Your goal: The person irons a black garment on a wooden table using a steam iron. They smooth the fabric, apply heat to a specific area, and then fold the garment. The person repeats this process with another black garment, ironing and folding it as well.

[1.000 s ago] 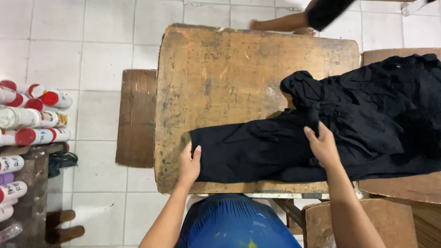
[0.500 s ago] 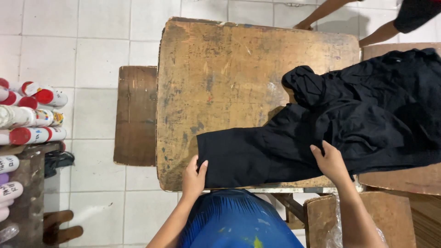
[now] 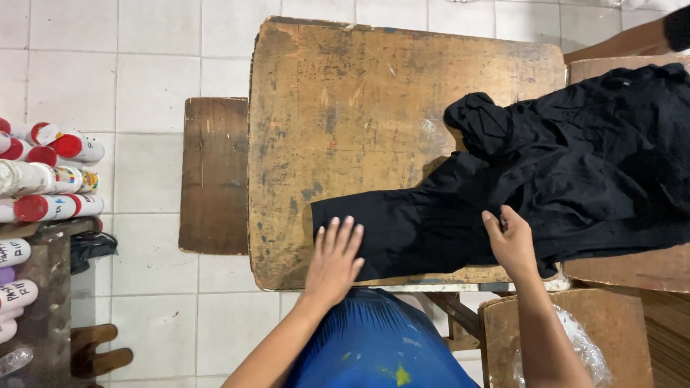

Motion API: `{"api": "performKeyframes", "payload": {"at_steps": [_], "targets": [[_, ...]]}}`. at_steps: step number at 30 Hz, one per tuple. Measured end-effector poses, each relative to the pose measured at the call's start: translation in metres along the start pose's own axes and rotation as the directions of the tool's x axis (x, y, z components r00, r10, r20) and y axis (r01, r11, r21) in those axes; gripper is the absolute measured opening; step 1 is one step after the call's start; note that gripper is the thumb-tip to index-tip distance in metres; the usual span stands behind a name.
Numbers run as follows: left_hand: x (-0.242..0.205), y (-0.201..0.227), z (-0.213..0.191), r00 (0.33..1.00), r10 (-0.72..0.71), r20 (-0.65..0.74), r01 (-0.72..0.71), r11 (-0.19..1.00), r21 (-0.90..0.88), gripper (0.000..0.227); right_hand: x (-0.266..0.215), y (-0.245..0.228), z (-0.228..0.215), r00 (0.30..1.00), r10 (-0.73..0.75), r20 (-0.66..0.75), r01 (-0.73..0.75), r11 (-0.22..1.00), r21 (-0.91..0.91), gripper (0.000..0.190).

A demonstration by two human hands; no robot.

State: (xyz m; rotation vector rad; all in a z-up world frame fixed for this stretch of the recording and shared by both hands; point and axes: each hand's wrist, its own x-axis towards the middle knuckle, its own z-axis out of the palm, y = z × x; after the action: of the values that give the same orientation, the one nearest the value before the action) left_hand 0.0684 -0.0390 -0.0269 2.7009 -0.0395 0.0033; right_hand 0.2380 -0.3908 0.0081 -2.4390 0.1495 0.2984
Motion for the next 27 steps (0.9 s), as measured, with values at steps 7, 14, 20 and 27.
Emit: {"api": "performKeyframes", "payload": {"at_steps": [7,14,20,27], "targets": [[0.008,0.002,0.01,0.91,-0.043,0.412,0.002,0.995,0.101,0.07,-0.009,-0.04,-0.021,0.983,0.081,0.166,-0.083,0.997,0.004,0.054],[0.018,0.013,0.011,0.896,0.06,0.441,-0.118,0.987,0.107,0.075,-0.006,0.012,-0.016,0.99,-0.138,0.007,0.132,0.962,0.239,0.04],[0.019,0.017,0.02,0.888,0.014,0.459,-0.093,0.985,0.149,0.079,-0.012,-0.006,-0.024,0.989,-0.109,-0.104,0.134,0.952,0.276,0.039],[0.0,-0.008,0.046,0.952,0.228,0.202,-0.269,0.94,0.207,0.078,-0.031,-0.042,-0.014,0.985,-0.068,-0.159,0.08,0.995,0.067,0.038]]}}
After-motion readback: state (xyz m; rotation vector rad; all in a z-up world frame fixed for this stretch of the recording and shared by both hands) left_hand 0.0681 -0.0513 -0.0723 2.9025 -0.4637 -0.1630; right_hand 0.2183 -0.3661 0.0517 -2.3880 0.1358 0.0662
